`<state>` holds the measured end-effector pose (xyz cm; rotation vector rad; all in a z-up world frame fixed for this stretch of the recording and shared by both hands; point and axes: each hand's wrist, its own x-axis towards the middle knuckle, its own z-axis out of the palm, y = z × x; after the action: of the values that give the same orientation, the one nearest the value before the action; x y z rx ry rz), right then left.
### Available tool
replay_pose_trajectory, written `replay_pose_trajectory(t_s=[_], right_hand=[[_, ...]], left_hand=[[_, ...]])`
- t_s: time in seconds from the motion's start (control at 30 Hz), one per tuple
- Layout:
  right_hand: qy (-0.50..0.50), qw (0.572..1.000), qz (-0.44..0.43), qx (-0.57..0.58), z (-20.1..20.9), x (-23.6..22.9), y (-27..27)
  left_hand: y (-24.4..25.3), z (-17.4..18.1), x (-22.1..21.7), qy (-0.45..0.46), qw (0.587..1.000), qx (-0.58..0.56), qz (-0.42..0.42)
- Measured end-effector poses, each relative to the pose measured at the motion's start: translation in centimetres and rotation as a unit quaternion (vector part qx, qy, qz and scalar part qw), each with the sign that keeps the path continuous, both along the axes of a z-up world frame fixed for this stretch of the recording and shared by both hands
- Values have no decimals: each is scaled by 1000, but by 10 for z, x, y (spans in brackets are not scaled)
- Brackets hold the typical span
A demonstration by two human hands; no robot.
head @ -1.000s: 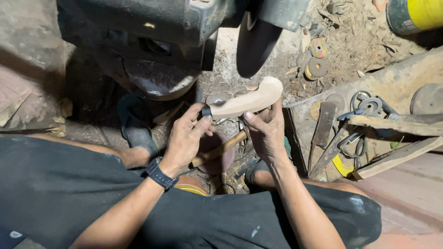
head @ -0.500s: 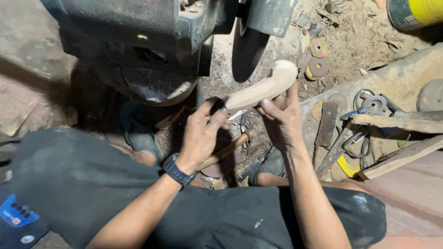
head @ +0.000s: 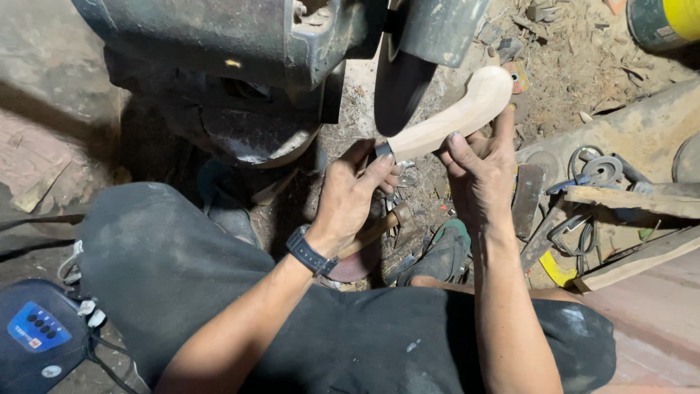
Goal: The person sits on the floor and uses a bench grinder to smooth and shape a small wooden piece. They repeatedly rotate and reposition the wood against the spinning wheel to grind different edges and surfaces.
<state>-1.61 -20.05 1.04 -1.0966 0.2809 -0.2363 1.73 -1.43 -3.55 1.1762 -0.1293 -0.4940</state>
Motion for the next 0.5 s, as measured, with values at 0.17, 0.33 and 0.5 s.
replay_pose_trajectory(t_s=[0.17,0.33,0.5], right_hand=[[-32,999,16,-27,1,4,-1],[-31,998,8,-55,-1,8,-2],[-31,998,5,-61,1,10,2]], left_hand=[[-3,5,4,31,999,-39,7],[-3,6,7,47,998,-40,16],[-4,5,10,54,998,-29,15]])
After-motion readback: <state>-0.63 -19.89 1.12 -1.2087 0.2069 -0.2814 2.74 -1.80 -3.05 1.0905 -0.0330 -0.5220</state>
